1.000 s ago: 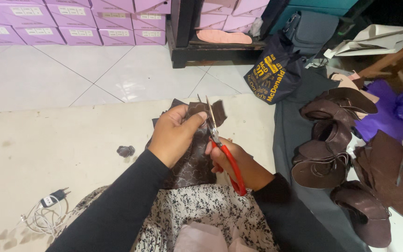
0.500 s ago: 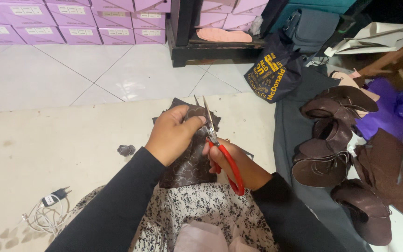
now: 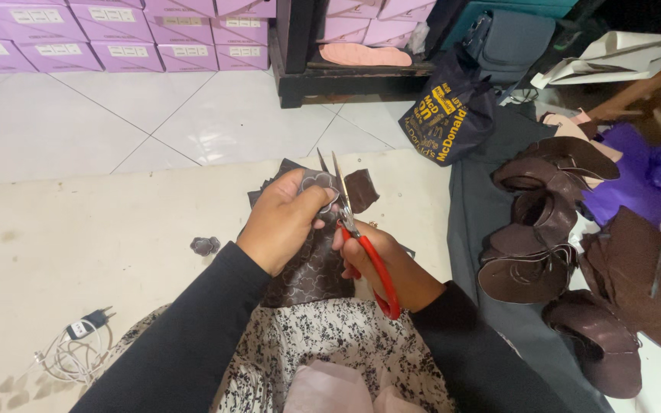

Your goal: The person uses red-handled scissors to cut cloud-shaped pieces from a dark brown patterned sheet. They hold the sheet with the left hand and cut along the outlines, then place the cut pieces aside.

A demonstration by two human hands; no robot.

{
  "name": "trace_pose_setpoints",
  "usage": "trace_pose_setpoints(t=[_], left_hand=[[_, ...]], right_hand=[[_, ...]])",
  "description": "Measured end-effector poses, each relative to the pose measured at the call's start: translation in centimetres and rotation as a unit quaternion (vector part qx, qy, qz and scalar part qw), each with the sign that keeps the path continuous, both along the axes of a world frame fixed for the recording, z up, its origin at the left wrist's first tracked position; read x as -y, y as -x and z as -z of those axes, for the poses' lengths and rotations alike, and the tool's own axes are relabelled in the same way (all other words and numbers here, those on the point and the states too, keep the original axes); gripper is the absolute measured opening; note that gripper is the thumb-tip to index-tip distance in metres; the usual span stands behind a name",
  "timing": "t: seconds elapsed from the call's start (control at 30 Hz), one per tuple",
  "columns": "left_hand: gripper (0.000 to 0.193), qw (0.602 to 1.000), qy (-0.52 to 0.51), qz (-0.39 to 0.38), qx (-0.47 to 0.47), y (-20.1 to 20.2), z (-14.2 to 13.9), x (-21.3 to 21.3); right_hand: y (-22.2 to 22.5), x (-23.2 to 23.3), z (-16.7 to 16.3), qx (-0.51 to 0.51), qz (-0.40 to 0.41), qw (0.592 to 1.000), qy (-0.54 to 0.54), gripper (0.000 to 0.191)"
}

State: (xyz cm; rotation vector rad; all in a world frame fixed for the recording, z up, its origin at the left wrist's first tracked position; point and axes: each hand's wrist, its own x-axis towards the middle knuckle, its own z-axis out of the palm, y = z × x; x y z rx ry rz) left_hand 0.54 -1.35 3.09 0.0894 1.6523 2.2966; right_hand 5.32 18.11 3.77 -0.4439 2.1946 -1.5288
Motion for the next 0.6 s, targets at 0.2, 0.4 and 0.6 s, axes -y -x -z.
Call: trace_pose_setpoints(t=[0.2,0.4,0.6], left_hand=[[0.011,1.0,-0.02,-0.006,-0.001,-0.06,0.3,-0.11],[0.011,1.0,-0.003,-0.017,-0.019,-0.26,0.08,-0.09],[0.014,0.999,0.016,-0.014,-0.027,-0.24,-0.3,0.14]], right_hand=[[0.12,0.12,-0.51,-0.009,0.002,0.999,-0.039,0.047],[-0.05,0.14,-0.55,-0.025,0.003,0.999,-0.029,0.058],[-0.09,-0.02,-0.5,-0.021,0.015,0.999,-0.047,0.061]])
